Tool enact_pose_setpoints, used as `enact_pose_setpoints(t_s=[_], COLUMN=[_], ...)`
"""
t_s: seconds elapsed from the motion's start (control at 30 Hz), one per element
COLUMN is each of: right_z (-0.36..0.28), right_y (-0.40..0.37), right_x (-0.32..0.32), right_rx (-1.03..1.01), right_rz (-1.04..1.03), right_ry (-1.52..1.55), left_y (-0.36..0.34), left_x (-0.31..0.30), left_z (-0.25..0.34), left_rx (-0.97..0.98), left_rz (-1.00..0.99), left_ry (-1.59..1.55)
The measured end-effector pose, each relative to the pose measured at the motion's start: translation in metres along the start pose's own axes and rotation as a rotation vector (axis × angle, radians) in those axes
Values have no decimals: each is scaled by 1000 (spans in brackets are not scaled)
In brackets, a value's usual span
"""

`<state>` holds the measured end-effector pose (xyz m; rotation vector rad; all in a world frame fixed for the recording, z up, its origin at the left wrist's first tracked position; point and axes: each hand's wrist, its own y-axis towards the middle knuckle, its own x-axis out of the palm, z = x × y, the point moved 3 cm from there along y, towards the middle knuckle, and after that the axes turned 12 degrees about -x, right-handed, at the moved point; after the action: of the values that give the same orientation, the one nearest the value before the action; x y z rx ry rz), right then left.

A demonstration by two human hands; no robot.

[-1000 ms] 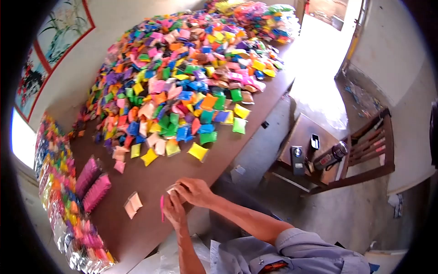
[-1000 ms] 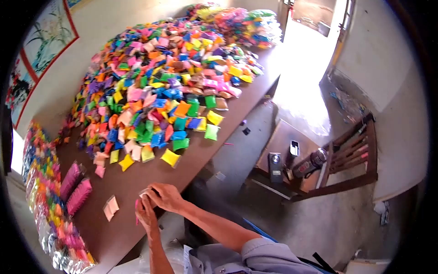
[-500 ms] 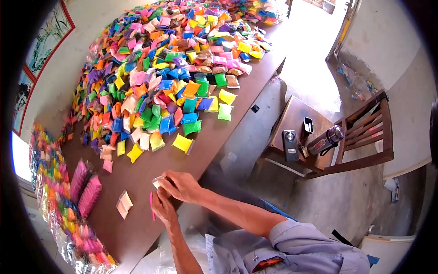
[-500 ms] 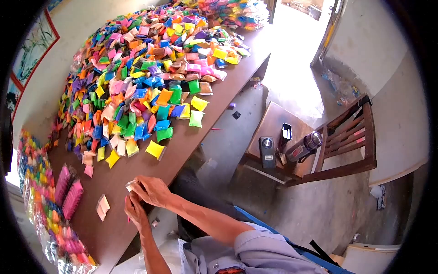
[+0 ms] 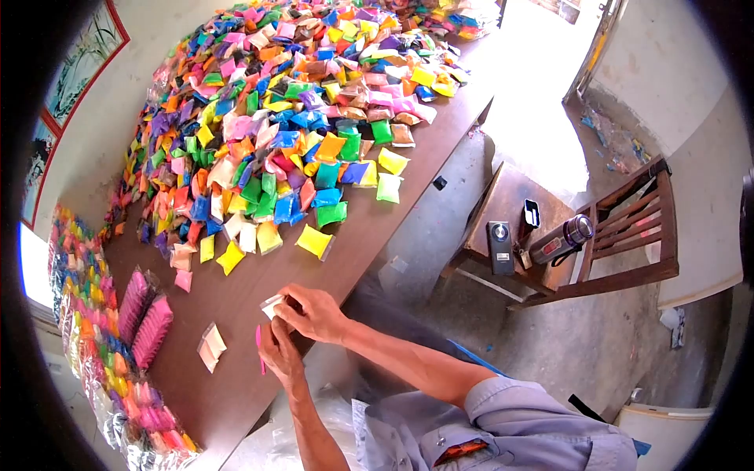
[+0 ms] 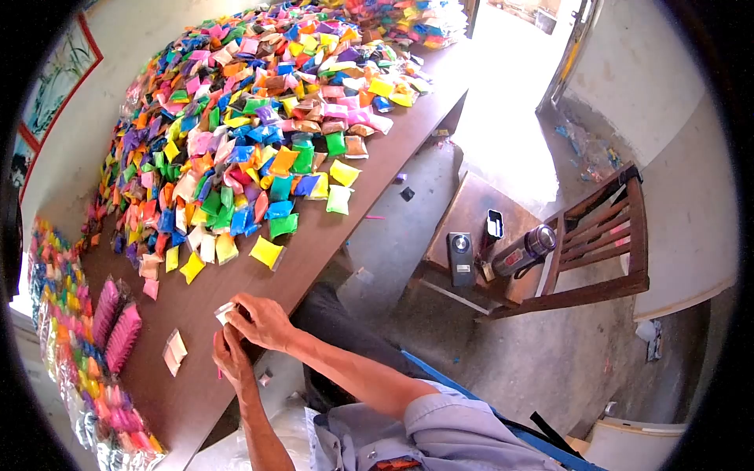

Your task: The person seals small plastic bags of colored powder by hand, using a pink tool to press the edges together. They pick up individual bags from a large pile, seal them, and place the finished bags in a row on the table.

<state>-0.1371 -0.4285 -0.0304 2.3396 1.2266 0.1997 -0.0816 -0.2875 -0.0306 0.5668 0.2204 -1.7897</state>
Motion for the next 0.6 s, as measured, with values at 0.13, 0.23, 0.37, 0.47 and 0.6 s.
enact_pose_setpoints(t_s=[0.13, 0.23, 0.37, 0.47, 0.6], right_z=[-1, 1, 5, 2, -1], right_y=[4, 7, 2, 5, 4], right_x=[2, 1, 5, 0, 0], right_rx=[139, 87, 17, 50, -19], right_rz=[-82, -114, 93, 93, 37], right_ry=[40, -28, -64, -9, -36], left_y=[1, 1, -3, -5, -1], left_x=[-3, -2, 4, 7, 1], left_z=[-14, -16, -1, 17, -4], left_rx=[-9, -78, 21, 103, 61], left_rz=[26, 21, -3, 0, 49], left_ry=[30, -10, -123, 14, 106])
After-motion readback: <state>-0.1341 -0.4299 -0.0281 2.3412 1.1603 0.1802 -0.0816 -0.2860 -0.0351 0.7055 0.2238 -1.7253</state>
